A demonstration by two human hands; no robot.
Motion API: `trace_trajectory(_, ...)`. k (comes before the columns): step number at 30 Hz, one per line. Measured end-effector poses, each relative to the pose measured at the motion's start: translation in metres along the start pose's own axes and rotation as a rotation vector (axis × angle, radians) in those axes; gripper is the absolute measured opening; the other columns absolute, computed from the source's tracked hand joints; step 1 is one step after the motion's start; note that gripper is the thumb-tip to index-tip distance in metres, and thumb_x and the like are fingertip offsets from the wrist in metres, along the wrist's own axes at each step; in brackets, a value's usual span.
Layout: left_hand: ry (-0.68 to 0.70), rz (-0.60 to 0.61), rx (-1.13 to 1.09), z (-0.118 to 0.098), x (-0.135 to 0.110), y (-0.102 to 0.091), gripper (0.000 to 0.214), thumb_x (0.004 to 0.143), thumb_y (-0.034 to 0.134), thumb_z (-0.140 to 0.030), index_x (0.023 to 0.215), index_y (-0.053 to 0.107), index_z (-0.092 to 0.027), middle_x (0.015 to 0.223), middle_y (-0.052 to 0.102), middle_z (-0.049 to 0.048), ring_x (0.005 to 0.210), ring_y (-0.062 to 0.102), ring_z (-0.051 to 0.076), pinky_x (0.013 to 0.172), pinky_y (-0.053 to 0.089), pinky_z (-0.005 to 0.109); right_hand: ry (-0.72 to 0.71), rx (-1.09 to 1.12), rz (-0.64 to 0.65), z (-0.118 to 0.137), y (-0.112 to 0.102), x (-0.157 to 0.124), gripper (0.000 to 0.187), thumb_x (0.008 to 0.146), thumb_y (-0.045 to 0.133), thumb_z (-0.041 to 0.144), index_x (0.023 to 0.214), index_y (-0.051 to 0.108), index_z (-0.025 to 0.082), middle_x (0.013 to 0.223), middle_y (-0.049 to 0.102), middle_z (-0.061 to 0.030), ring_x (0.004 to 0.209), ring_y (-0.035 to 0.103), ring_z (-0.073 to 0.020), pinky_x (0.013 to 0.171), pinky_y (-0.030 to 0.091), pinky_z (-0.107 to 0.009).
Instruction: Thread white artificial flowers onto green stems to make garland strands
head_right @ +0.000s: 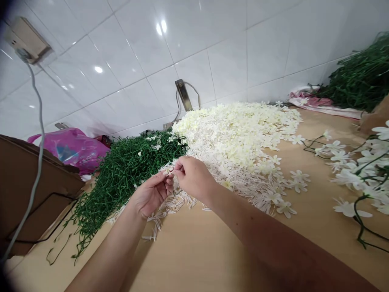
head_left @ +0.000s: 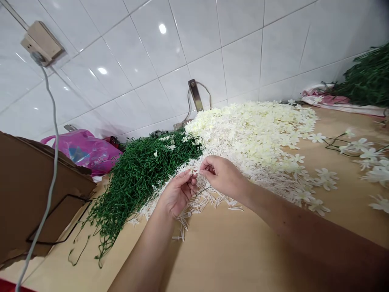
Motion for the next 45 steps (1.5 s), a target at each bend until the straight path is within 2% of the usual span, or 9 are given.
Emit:
trace_trajectory(8, -0.044, -0.009, 0.046, 0.012, 0.007, -0.009, 0.009, 0.067, 0.054, -0.007, 0.073, 0.051, -0.012, 0.063, 0.06, 0.0026, 0.05, 0.053, 0.006, 0.046, 0.043, 0.015, 0.018, -0.036, -0.025, -0.014, 0.009, -0.002, 0.007, 0.07, 0.045, 0.013, 0.068, 0.052, 0.015, 0.063, 0.054, 0.0002, 0.054, 0.044, -0.0081, 0.053, 0.034, -0.021)
trace_trajectory(13, -0.065, 0.023, -0.01, 0.017, 0.008, -0.011, 0.006, 0.068, 0.053, -0.008, 0.07, 0.05, -0.013, 0.063, 0.06, 0.002, 0.052, 0.054, 0.006, 0.049, 0.044, 0.016, -0.018, -0.021, -0.042, -0.008, 0.009, -0.004, 0.005, 0.071, 0.047, 0.015, 0.068, 0.051, 0.016, 0.066, 0.053, -0.0006, 0.059, 0.046, -0.0092, 0.056, 0.036, -0.022)
trace_trajectory(19, -0.059, 0.035, 0.024, 0.02, 0.007, -0.009, 0.005, 0.068, 0.055, -0.011, 0.07, 0.051, -0.014, 0.059, 0.058, 0.0007, 0.05, 0.053, 0.006, 0.049, 0.044, 0.016, -0.096, -0.058, -0.109, 0.004, 0.007, -0.007, 0.007, 0.072, 0.045, 0.014, 0.067, 0.051, 0.016, 0.068, 0.053, -0.0013, 0.063, 0.047, -0.0099, 0.059, 0.038, -0.022)
trace_trajectory(23, -0.033, 0.034, 0.027, 0.018, 0.006, -0.009, 0.005, 0.068, 0.055, -0.011, 0.069, 0.051, -0.013, 0.059, 0.058, 0.0003, 0.05, 0.054, 0.007, 0.048, 0.045, 0.017, -0.129, -0.097, -0.108, 0.009, 0.007, -0.009, 0.006, 0.071, 0.046, 0.014, 0.067, 0.05, 0.016, 0.069, 0.053, -0.0016, 0.064, 0.047, -0.0107, 0.06, 0.038, -0.023)
trace_trajectory(30, -0.014, 0.015, 0.115, 0.016, 0.002, -0.006, 0.008, 0.066, 0.059, -0.015, 0.069, 0.052, -0.014, 0.059, 0.058, -0.0001, 0.051, 0.054, 0.006, 0.048, 0.042, 0.015, -0.156, -0.21, -0.134, 0.005, 0.007, -0.009, 0.008, 0.072, 0.044, 0.013, 0.066, 0.05, 0.015, 0.068, 0.053, -0.0027, 0.065, 0.048, -0.0118, 0.062, 0.037, -0.024)
trace_trajectory(36, 0.121, 0.003, 0.366, 0.007, 0.004, -0.005, 0.012, 0.061, 0.064, -0.02, 0.068, 0.056, -0.014, 0.055, 0.056, -0.0021, 0.05, 0.049, 0.005, 0.048, 0.037, 0.014, -0.148, -0.239, -0.106, 0.003, 0.01, -0.01, 0.009, 0.073, 0.043, 0.014, 0.066, 0.049, 0.016, 0.07, 0.054, -0.0032, 0.066, 0.048, -0.0123, 0.062, 0.037, -0.024)
trace_trajectory(45, 0.477, 0.039, 0.879, -0.005, 0.006, -0.002, 0.011, 0.072, 0.05, -0.025, 0.067, 0.054, -0.016, 0.063, 0.054, -0.0011, 0.062, 0.048, 0.011, 0.059, 0.038, 0.021, -0.151, -0.249, -0.09, 0.002, 0.012, -0.009, 0.01, 0.074, 0.042, 0.014, 0.067, 0.049, 0.015, 0.071, 0.054, -0.0041, 0.068, 0.048, -0.0129, 0.064, 0.037, -0.025)
Point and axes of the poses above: each hand's wrist, its own x-axis towards the middle knuckle, its own y-axis out of the palm, z = x × y, the point moved 7 cm from there along x, towards the middle knuckle
